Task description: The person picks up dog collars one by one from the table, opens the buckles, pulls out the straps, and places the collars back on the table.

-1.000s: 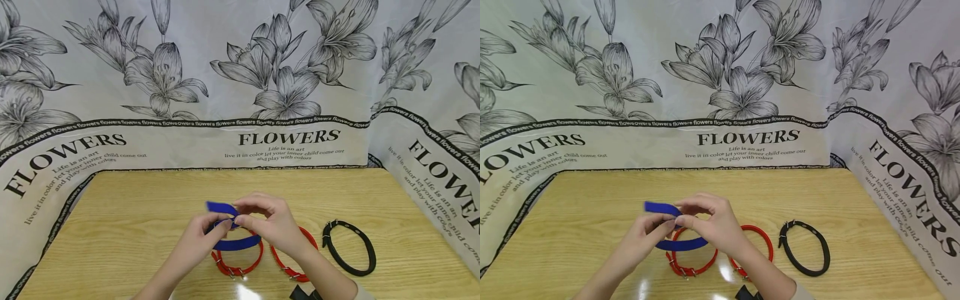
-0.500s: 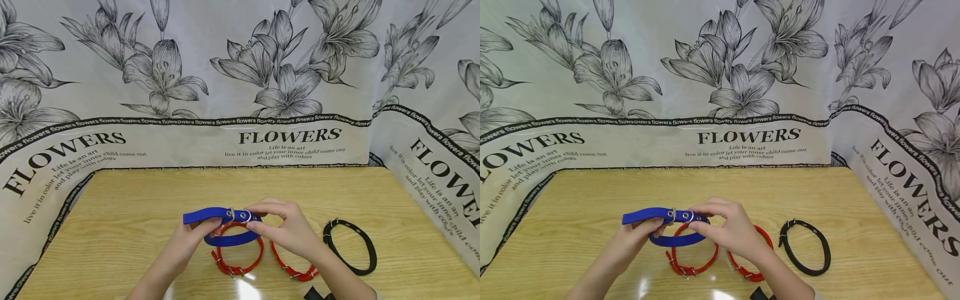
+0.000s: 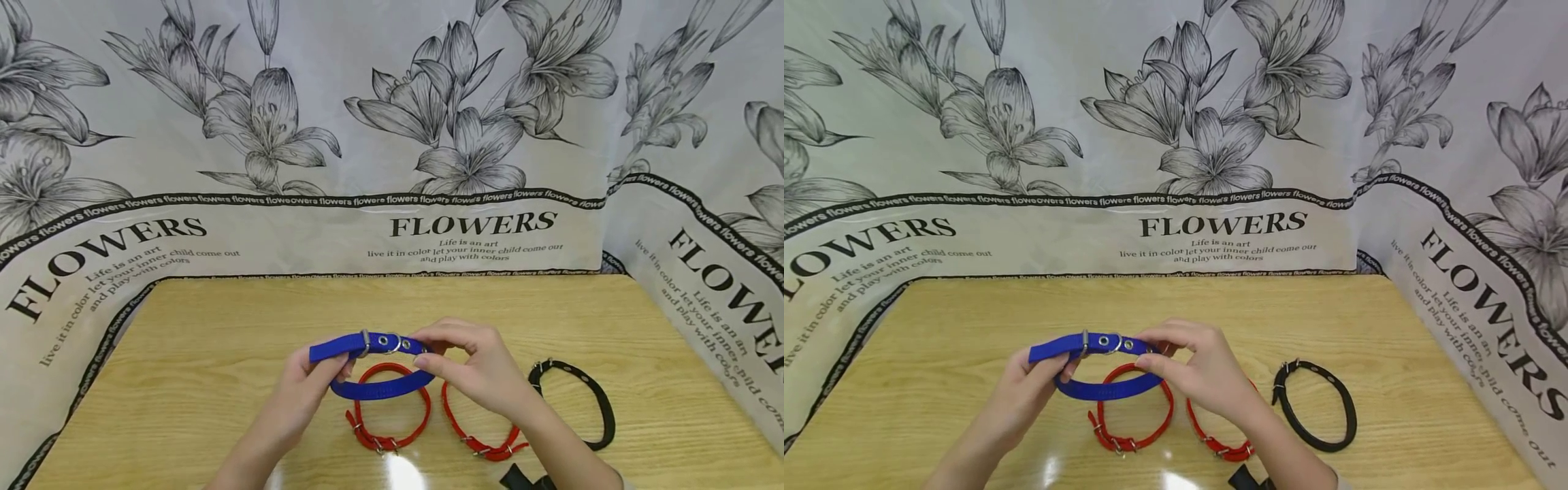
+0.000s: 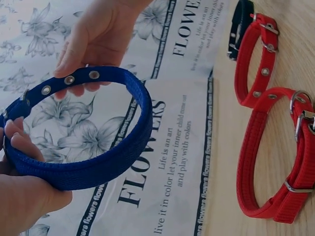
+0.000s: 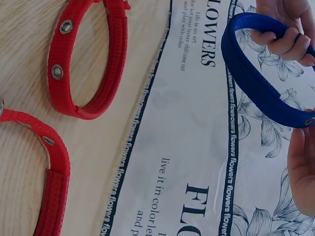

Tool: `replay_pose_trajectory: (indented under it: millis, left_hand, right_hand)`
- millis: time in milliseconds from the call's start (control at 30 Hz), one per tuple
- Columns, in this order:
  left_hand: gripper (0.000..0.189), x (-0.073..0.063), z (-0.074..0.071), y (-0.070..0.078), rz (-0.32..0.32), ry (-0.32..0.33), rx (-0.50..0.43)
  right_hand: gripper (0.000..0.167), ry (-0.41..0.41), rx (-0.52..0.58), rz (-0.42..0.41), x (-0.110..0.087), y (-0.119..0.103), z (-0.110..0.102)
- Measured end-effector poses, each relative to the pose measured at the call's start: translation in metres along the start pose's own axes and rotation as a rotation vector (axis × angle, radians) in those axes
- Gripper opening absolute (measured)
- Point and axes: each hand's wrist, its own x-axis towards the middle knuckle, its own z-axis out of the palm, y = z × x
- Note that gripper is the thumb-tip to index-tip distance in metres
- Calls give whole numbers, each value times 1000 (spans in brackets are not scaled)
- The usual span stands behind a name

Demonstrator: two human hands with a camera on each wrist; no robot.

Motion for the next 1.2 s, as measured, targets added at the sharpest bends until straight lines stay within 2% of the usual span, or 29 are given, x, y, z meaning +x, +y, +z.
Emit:
replay_pose_trajectory:
  millis: [167, 367, 500, 700, 933, 1033, 1200]
  left_hand:
    - [19, 0, -8, 3, 86, -59, -47]
    - [28, 0, -5, 5, 32, -48, 31]
    - [28, 0, -2, 3, -1, -76, 50]
    - [26, -1, 1, 1, 5, -86, 47]
    - [29, -4, -2, 3, -38, -54, 58]
    - [28, -3, -1, 2, -38, -60, 62]
    - [31, -2, 1, 2, -84, -87, 53]
  right_hand:
    - [22, -30, -8, 84, 0, 0, -5]
    - [30, -73, -34, 121, 1, -2, -6]
    - [28, -80, -42, 60, 6, -5, -7]
    - [27, -87, -30, -90, 11, -6, -8]
    - [26, -98, -30, -84, 8, -3, -13]
    - [28, -105, -40, -79, 7, -3, -14]
    - [31, -103, -82, -117, 10, -5, -12]
